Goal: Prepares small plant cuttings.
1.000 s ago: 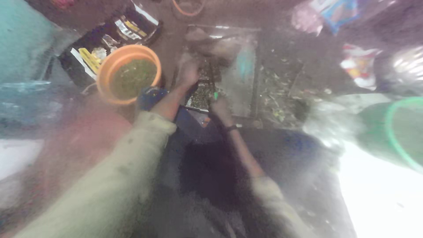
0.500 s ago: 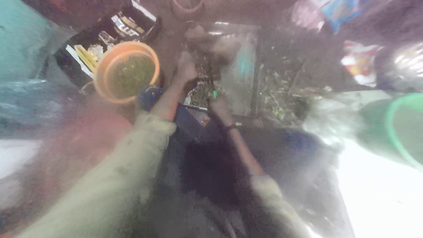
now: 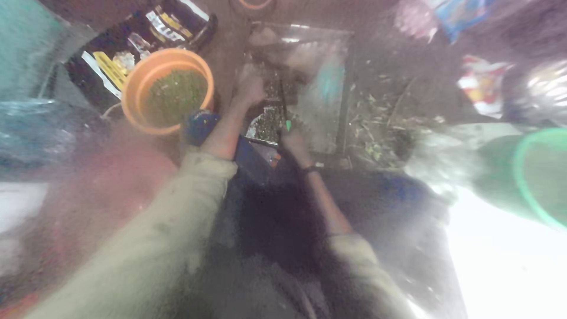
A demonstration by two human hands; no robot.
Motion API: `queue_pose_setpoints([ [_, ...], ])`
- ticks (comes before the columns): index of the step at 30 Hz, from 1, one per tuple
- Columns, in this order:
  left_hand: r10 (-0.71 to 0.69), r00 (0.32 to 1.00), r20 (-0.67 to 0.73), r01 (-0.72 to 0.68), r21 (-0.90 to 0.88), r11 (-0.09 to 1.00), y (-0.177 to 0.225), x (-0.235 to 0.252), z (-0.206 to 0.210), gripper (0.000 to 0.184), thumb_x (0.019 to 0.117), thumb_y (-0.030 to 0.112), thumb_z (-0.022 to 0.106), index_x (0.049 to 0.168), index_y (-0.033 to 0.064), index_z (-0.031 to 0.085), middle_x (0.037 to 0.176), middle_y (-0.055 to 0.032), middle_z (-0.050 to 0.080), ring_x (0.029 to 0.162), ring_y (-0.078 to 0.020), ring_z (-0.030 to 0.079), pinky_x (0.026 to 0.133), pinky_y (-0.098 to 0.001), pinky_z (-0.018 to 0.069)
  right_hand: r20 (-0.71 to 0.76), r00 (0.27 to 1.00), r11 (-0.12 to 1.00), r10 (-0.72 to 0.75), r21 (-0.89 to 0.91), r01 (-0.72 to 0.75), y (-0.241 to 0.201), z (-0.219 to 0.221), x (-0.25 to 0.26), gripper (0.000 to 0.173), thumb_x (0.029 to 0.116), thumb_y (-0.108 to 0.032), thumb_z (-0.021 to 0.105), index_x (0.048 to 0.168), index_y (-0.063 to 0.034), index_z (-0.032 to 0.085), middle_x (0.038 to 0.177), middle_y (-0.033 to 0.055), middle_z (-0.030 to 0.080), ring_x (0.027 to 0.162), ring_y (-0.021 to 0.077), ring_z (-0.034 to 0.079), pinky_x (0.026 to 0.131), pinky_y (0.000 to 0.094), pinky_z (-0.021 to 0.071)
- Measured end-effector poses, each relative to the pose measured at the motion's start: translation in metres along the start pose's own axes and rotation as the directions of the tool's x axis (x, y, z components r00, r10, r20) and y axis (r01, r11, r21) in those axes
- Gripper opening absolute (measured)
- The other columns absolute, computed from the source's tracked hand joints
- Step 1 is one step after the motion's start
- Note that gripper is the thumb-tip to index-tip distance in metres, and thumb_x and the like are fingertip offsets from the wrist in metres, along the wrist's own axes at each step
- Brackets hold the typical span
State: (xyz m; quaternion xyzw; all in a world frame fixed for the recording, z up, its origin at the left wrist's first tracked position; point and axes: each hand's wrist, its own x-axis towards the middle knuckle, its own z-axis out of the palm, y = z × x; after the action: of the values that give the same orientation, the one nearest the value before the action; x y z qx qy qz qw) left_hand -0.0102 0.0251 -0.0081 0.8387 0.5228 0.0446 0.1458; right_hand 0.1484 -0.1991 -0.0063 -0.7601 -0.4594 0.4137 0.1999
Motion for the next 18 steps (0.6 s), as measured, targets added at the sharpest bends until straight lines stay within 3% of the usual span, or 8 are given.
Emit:
queue_pose_setpoints([
  [4,-0.015,1.000,-0.024,0.016,0.007,1.000,0.001,0.002,0.001,0.037,0.0871,0.026,0.076,0.123,0.0179,0.074,0.143,-0.0088,0.061,0.136,-0.0311,0.055,0.114,-0.0585,0.0431,-0.011,1.000,1.000,-0.004,0.007,0.004,-0.001,-0.001,0.000,0.073,0.1014,-0.071,0.041,0.131,-0.0077,0.058,0.107,0.0221,0.069,0.092,0.0408,0.070,0.076,0.0616,0.0571],
  [8,-0.111,0.994,0.012,0.111,0.009,0.994,0.012,-0.005,-0.009,0.040,0.0889,0.026,0.076,0.126,0.0127,0.072,0.148,-0.0115,0.058,0.138,-0.0349,0.053,0.117,-0.0619,0.0390,-0.002,1.000,1.000,-0.008,0.012,0.008,0.001,0.000,0.000,0.072,0.1018,-0.071,0.040,0.136,-0.0102,0.056,0.108,0.0215,0.070,0.092,0.0409,0.070,0.076,0.0617,0.0576],
  [14,-0.106,0.994,0.002,0.106,0.009,0.994,0.010,-0.002,-0.007,0.035,0.0902,0.026,0.075,0.120,0.0074,0.073,0.132,-0.0176,0.066,0.127,-0.0387,0.060,0.109,-0.0617,0.0471,0.041,0.998,0.998,0.057,0.015,-0.057,-0.003,-0.002,-0.005,0.074,0.1005,-0.073,0.039,0.122,-0.0069,0.063,0.101,0.0202,0.069,0.085,0.0386,0.069,0.072,0.0595,0.0567],
  [18,-0.103,0.995,-0.015,0.103,0.010,0.995,0.008,-0.001,-0.004,0.035,0.0903,0.027,0.075,0.118,0.0064,0.073,0.129,-0.0177,0.067,0.126,-0.0381,0.061,0.109,-0.0620,0.0473,0.009,0.999,0.997,0.043,-0.066,-0.042,-0.012,0.003,0.012,0.069,0.1044,-0.067,0.037,0.123,-0.0060,0.064,0.104,0.0204,0.070,0.093,0.0383,0.070,0.076,0.0605,0.0571],
])
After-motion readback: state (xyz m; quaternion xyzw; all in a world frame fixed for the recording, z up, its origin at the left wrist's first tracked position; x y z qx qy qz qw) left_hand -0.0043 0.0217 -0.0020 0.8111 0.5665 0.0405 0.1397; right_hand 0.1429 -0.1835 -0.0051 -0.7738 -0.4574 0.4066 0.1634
